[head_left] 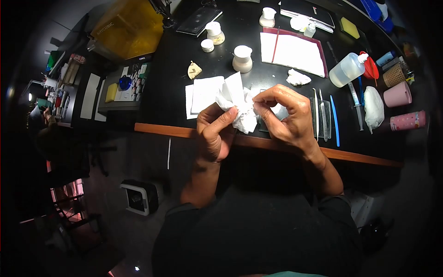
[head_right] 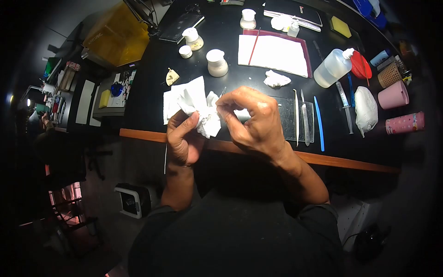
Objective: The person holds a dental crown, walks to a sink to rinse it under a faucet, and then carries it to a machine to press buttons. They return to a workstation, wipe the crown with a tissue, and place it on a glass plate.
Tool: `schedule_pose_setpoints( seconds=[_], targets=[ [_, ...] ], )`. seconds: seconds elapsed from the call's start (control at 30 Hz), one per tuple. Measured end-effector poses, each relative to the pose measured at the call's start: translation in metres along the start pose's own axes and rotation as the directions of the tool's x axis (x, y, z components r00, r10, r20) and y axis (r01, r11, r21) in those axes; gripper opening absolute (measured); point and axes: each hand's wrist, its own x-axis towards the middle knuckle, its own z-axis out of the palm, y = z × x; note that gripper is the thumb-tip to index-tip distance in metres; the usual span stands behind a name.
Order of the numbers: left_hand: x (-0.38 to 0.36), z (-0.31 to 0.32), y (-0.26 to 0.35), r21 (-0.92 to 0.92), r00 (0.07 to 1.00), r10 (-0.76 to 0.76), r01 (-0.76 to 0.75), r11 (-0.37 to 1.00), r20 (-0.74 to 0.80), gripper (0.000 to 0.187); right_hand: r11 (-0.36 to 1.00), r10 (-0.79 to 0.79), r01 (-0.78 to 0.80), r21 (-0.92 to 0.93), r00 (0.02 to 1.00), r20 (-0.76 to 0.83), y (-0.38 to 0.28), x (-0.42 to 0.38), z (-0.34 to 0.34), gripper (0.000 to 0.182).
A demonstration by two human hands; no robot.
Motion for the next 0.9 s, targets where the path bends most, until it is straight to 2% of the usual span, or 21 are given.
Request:
schedule_pose_setpoints(
  seconds=[0.07, 0.17, 0.33, 0.43, 0.47, 0.57, 0.6, 0.63, 0.7, 0.73, 0.8, 0.9],
  targets=[
    [0.000, 0.000, 0.000, 0.006, 1.000, -0.011, 0.011, 1.000, -0.001, 0.024, 1.000, 0.016, -0.016, 0.013, 1.000, -0.017, 0.004, 0.000, 0.002, 0.012],
    [0.001, 0.001, 0.000, 0.057, 0.999, 0.029, -0.027, 0.998, -0.029, 0.023, 0.992, -0.049, 0.041, -0.115, 0.997, -0.060, -0.004, 0.001, -0.002, 0.014],
    [0.000, -0.004, -0.001, 0.141, 0.998, 0.059, -0.058, 0.988, -0.004, 0.021, 0.998, -0.069, 0.068, 0.016, 0.998, 0.015, -0.009, -0.004, 0.002, 0.020],
    [-0.002, 0.002, -0.002, 0.247, 0.993, 0.118, -0.110, 0.963, -0.014, 0.022, 0.999, -0.019, 0.015, 0.047, 0.995, 0.094, -0.002, -0.010, 0.004, 0.019],
    [-0.003, 0.005, -0.002, 0.294, 0.988, 0.149, -0.134, 0.946, -0.028, 0.022, 0.999, -0.040, 0.041, -0.001, 0.996, 0.085, -0.004, -0.009, 0.003, 0.017],
    [-0.013, 0.008, -0.002, 0.524, 0.959, 0.272, -0.272, 0.807, 0.078, 0.026, 0.997, -0.040, 0.043, -0.061, 0.997, 0.061, -0.004, -0.015, 0.006, 0.016],
    [-0.018, 0.001, -0.003, 0.631, 0.960, 0.249, -0.271, 0.727, 0.125, 0.024, 0.998, -0.013, 0.018, -0.059, 0.997, 0.071, -0.006, -0.017, 0.006, 0.015],
    [-0.019, 0.001, -0.002, 0.691, 0.936, 0.263, -0.350, 0.632, 0.233, 0.025, 0.997, -0.041, 0.045, -0.057, 0.997, 0.068, -0.006, -0.019, 0.008, 0.015],
    [-0.021, 0.002, -0.005, 0.744, 0.894, 0.349, -0.433, 0.509, 0.282, 0.024, 0.994, -0.092, 0.095, -0.056, 0.994, 0.058, -0.004, -0.023, 0.010, 0.015],
    [-0.023, 0.000, -0.004, 0.743, 0.917, 0.323, -0.382, 0.550, 0.233, 0.023, 0.994, -0.095, 0.099, -0.051, 0.993, 0.073, -0.003, -0.024, 0.010, 0.015],
    [-0.027, -0.006, 0.001, 0.730, 0.957, 0.256, -0.273, 0.627, 0.138, 0.020, 1.000, -0.010, 0.011, -0.011, 0.996, 0.093, -0.008, -0.024, 0.010, 0.013],
    [-0.026, -0.013, 0.001, 0.678, 0.934, 0.342, -0.320, 0.662, 0.106, 0.019, 0.993, 0.094, -0.103, 0.061, 0.987, 0.129, -0.008, -0.026, 0.014, 0.011]
  ],
)
